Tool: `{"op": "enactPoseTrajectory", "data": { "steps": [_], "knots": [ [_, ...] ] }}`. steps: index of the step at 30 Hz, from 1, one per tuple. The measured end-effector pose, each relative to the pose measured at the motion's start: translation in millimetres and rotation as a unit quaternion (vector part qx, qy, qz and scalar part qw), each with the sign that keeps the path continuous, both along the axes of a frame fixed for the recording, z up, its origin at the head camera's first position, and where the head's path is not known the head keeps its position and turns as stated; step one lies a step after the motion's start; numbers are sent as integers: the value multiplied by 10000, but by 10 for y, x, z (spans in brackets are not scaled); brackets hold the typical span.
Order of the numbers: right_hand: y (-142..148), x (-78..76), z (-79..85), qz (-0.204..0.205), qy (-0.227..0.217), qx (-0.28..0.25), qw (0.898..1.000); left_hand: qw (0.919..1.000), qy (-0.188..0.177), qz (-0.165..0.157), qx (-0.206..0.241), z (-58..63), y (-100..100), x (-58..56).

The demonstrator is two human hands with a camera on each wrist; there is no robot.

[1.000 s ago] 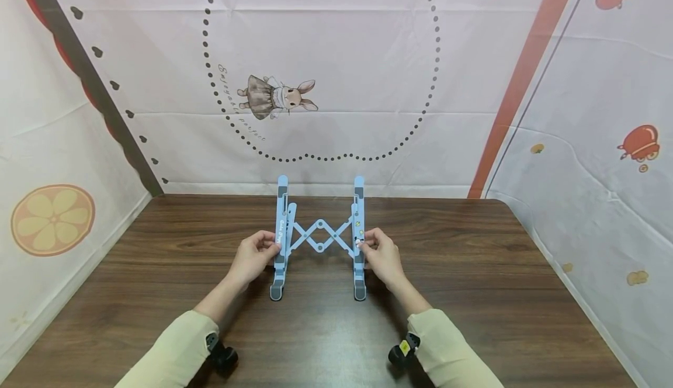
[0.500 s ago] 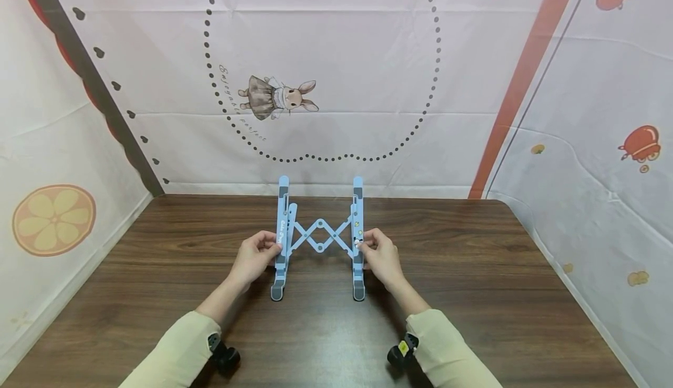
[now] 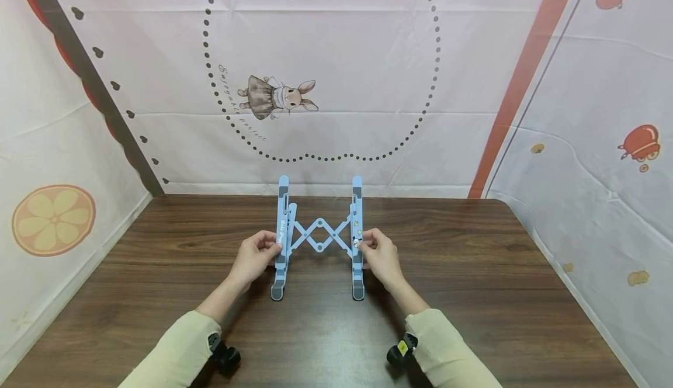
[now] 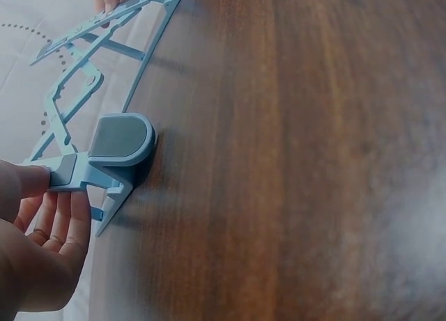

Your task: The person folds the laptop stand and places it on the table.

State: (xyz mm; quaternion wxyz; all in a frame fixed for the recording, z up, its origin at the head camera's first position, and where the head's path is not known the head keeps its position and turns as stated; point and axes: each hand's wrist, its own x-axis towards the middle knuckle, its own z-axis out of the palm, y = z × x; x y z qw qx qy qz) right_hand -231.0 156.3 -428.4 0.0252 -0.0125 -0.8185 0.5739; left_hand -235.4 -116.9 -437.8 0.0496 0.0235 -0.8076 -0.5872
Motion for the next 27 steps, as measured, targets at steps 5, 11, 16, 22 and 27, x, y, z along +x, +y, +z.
{"op": "enactPoseTrajectory", "data": {
  "steps": [5, 11, 16, 22, 27],
  "knots": [
    [-7, -2, 0, -55, -29, 30, 10000, 10000, -27, -9, 5, 1, 6, -4],
    [-13, -4, -5, -65, 13, 24, 10000, 10000, -21, -10, 15, 5, 14, -2],
    [-24, -6, -4, -85, 1, 43, 10000, 10000, -16, -14, 38, 8, 18, -3],
    [-39, -5, 8, -113, 1, 41, 9999, 10000, -49, -16, 45, 8, 30, -6],
    [-50, 0, 10, -122, 9, 5, 9999, 9999, -105, -17, 45, 16, 38, -1]
  ]
}}
